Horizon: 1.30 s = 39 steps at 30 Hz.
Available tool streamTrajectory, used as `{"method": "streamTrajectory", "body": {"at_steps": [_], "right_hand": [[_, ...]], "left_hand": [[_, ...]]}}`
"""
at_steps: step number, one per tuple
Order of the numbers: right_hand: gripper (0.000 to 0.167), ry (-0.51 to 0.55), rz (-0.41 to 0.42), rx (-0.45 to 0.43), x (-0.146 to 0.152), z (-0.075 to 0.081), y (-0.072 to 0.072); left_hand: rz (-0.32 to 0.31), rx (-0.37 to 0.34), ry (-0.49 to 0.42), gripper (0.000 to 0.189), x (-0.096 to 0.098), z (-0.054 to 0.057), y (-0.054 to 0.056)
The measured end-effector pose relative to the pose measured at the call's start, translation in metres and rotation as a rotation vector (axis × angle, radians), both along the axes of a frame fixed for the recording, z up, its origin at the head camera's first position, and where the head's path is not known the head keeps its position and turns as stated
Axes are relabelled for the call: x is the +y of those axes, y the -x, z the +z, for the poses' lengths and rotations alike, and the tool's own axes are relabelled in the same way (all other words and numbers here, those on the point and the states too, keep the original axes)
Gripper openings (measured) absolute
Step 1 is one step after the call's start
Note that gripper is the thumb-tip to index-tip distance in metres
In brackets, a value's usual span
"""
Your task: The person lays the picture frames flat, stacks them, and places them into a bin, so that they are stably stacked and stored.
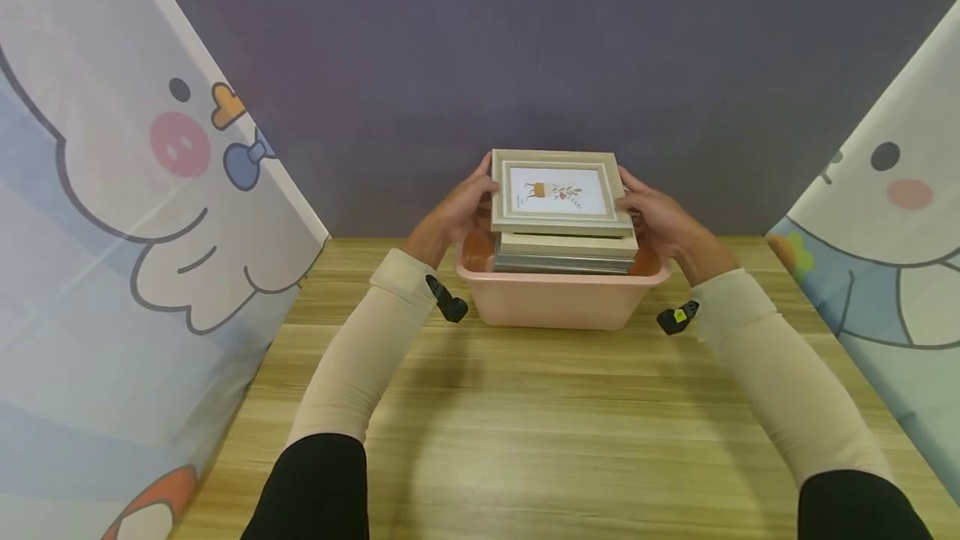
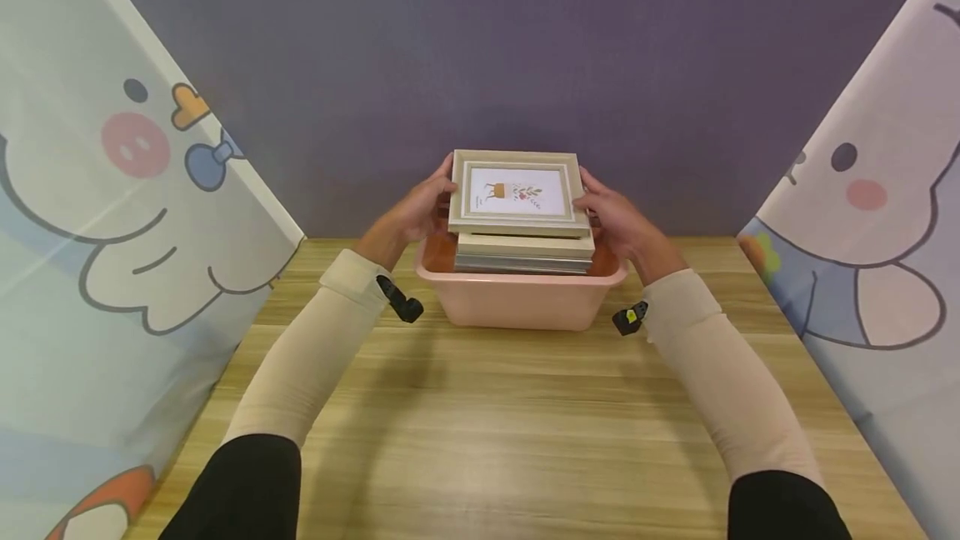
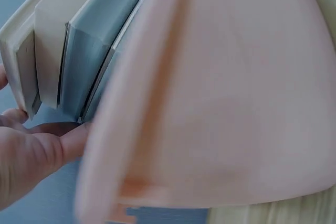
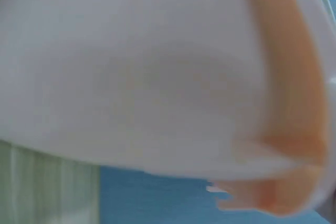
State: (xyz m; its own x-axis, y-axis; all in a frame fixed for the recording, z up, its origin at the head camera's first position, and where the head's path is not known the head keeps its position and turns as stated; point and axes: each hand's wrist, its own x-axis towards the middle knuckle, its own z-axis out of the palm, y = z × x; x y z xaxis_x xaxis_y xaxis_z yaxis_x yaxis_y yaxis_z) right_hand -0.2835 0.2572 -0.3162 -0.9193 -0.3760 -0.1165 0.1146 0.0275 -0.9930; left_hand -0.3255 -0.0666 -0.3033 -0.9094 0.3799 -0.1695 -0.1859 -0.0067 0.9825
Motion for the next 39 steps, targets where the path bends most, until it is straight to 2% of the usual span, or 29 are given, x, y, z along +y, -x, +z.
{"method": "streamTrajectory", "body": {"at_steps": [6, 13, 21, 26, 28, 29, 33, 36, 39], "right_hand": [[0.074, 0.033, -0.069, -0.092, -0.010, -0.012, 0.004], [0.078, 0.069, -0.168, -0.131, -0.025, -0.018, 0.005], [0.052, -0.069, -0.201, -0.136, -0.029, -0.025, 0.006], [0.024, -0.084, -0.207, -0.200, -0.035, -0.028, 0.012], [0.022, -0.079, -0.230, -0.211, -0.037, -0.031, 0.015], [0.027, -0.088, -0.237, -0.204, -0.037, -0.032, 0.016], [0.031, -0.138, -0.262, -0.150, -0.039, -0.032, 0.019], [0.016, -0.151, -0.260, -0.135, -0.039, -0.032, 0.020], [0.009, -0.141, -0.248, -0.147, -0.039, -0.033, 0.020]], "left_hand": [[0.007, -0.041, 0.021, 0.076, 0.005, -0.019, 0.001], [0.024, -0.089, 0.071, 0.073, 0.010, -0.031, -0.002], [0.053, -0.169, 0.116, 0.068, 0.023, -0.043, 0.000], [0.071, -0.177, 0.152, 0.065, 0.025, -0.048, 0.003], [0.058, -0.183, 0.171, 0.066, 0.024, -0.049, 0.005], [0.050, -0.181, 0.185, 0.066, 0.024, -0.049, 0.005], [0.021, -0.193, 0.217, 0.073, 0.021, -0.047, 0.005], [0.027, -0.201, 0.210, 0.075, 0.021, -0.048, 0.005], [0.040, -0.199, 0.179, 0.071, 0.023, -0.050, 0.004]]}}
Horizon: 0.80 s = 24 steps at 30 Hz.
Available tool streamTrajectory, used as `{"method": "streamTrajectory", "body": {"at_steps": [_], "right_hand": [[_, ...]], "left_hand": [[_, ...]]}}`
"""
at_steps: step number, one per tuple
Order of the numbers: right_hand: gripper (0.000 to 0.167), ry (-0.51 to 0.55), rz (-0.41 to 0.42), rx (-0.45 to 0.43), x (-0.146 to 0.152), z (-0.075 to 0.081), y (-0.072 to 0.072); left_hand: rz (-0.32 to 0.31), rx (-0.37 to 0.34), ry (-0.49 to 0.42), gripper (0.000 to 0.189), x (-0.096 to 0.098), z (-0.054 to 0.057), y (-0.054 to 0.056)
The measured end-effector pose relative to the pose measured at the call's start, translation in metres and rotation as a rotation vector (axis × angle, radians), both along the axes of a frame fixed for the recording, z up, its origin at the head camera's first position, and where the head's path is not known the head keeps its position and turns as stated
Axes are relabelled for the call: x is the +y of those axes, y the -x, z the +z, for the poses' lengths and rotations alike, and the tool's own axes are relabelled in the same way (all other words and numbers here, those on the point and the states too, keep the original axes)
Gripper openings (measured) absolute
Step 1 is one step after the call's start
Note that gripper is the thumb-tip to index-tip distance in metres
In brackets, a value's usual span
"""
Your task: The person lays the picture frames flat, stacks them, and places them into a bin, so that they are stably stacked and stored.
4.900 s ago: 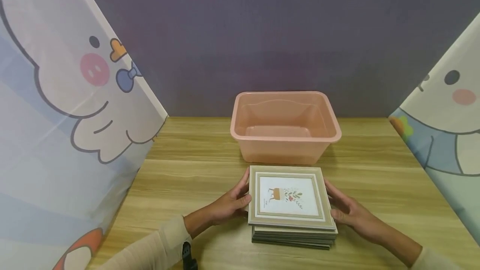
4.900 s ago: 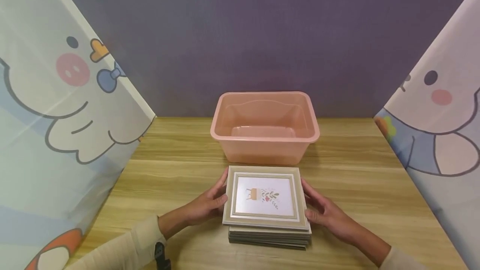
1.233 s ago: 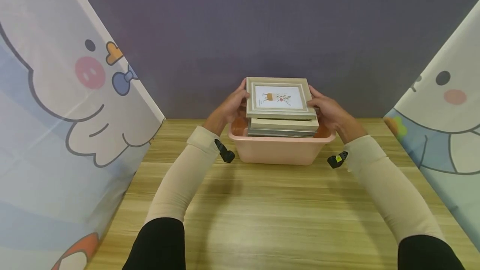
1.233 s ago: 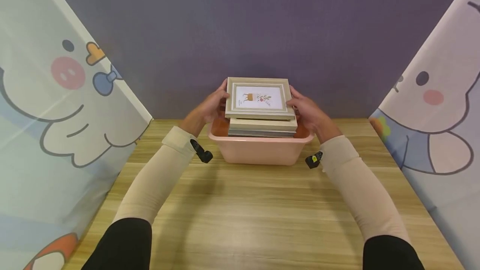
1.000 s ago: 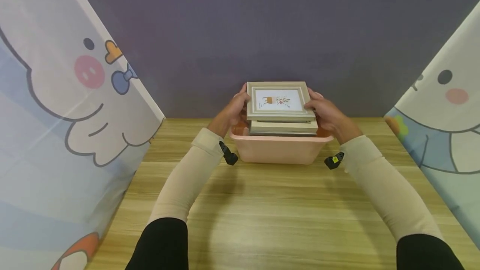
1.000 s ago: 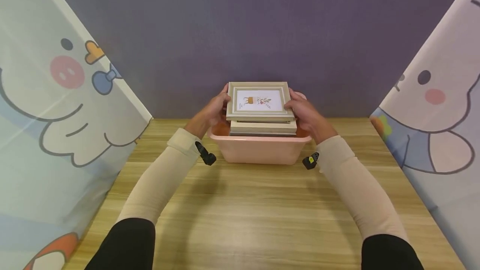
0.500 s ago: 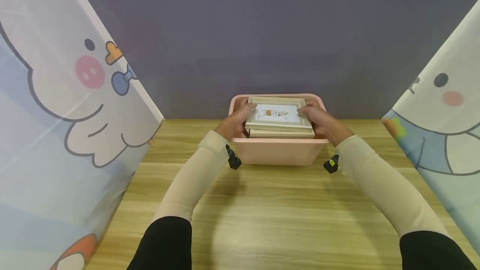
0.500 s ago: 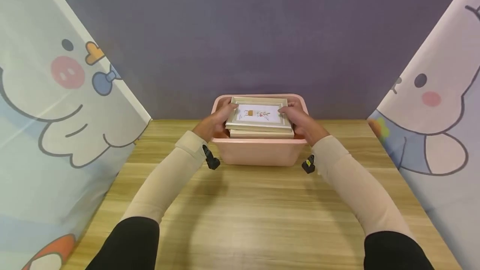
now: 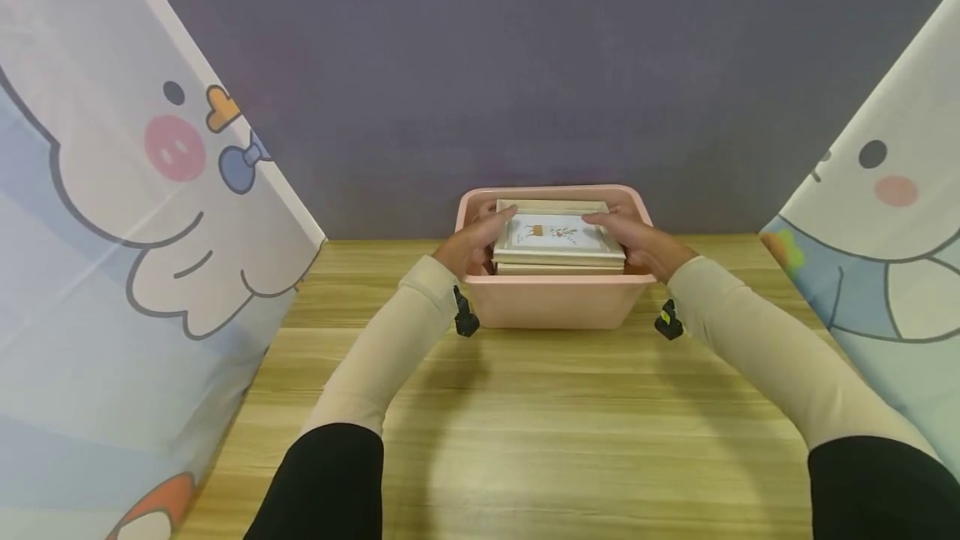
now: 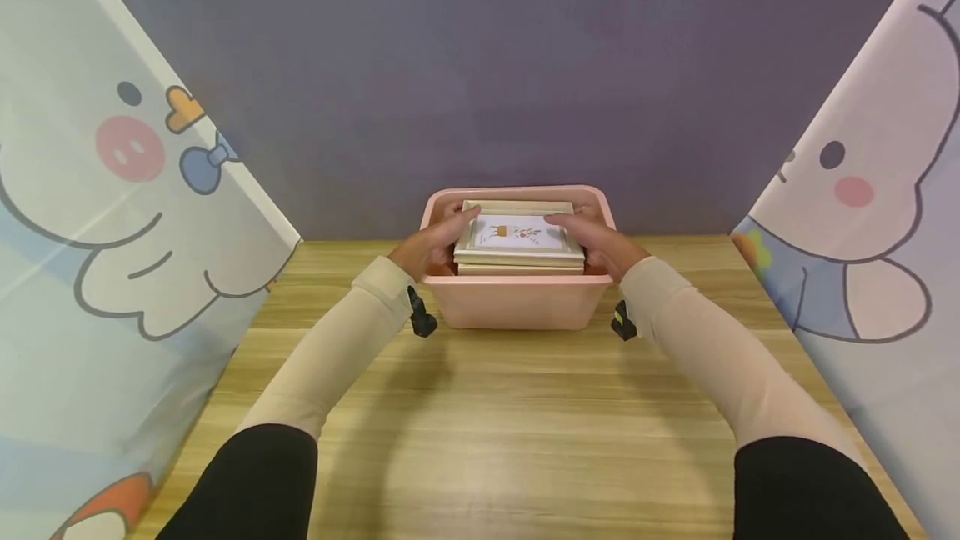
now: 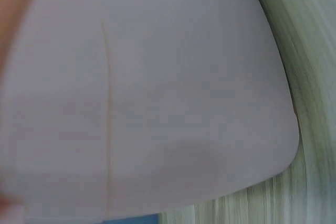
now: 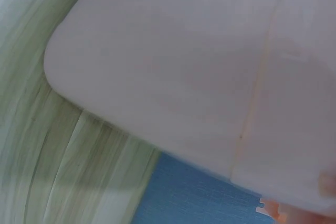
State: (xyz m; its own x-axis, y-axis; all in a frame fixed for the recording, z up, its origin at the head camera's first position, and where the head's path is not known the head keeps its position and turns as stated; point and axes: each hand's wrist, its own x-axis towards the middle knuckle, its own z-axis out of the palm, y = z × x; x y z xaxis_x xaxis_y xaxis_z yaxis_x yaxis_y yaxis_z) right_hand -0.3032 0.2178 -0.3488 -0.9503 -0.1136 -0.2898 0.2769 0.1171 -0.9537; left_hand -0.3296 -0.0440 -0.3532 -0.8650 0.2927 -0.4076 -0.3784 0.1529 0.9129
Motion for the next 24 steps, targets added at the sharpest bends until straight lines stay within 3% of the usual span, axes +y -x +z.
{"method": "streamTrajectory", "body": {"at_steps": [5, 8, 11, 13, 16, 21, 24], "right_hand": [[0.012, 0.020, 0.045, -0.016, -0.001, -0.001, 0.002], [0.040, -0.009, 0.061, -0.043, -0.002, 0.001, 0.002], [0.075, -0.031, 0.089, -0.159, -0.001, 0.003, -0.001], [0.088, -0.049, 0.123, -0.238, 0.001, 0.003, -0.002], [0.095, -0.085, 0.181, -0.300, 0.003, 0.002, -0.003], [0.089, -0.171, 0.242, -0.255, 0.004, -0.001, -0.005], [0.086, -0.166, 0.240, -0.218, 0.007, -0.005, -0.003]], "left_hand": [[0.037, -0.012, -0.049, 0.063, 0.000, 0.000, -0.002], [0.032, -0.032, -0.016, 0.066, 0.000, 0.002, -0.003], [0.011, -0.063, 0.020, 0.069, 0.000, 0.003, -0.004], [-0.003, -0.071, 0.063, 0.066, 0.001, 0.002, -0.005], [-0.014, -0.099, 0.111, 0.058, 0.002, 0.001, -0.008], [-0.035, -0.080, 0.218, 0.055, 0.003, 0.001, -0.012], [-0.066, -0.084, 0.270, 0.060, 0.001, 0.002, -0.014]]}}
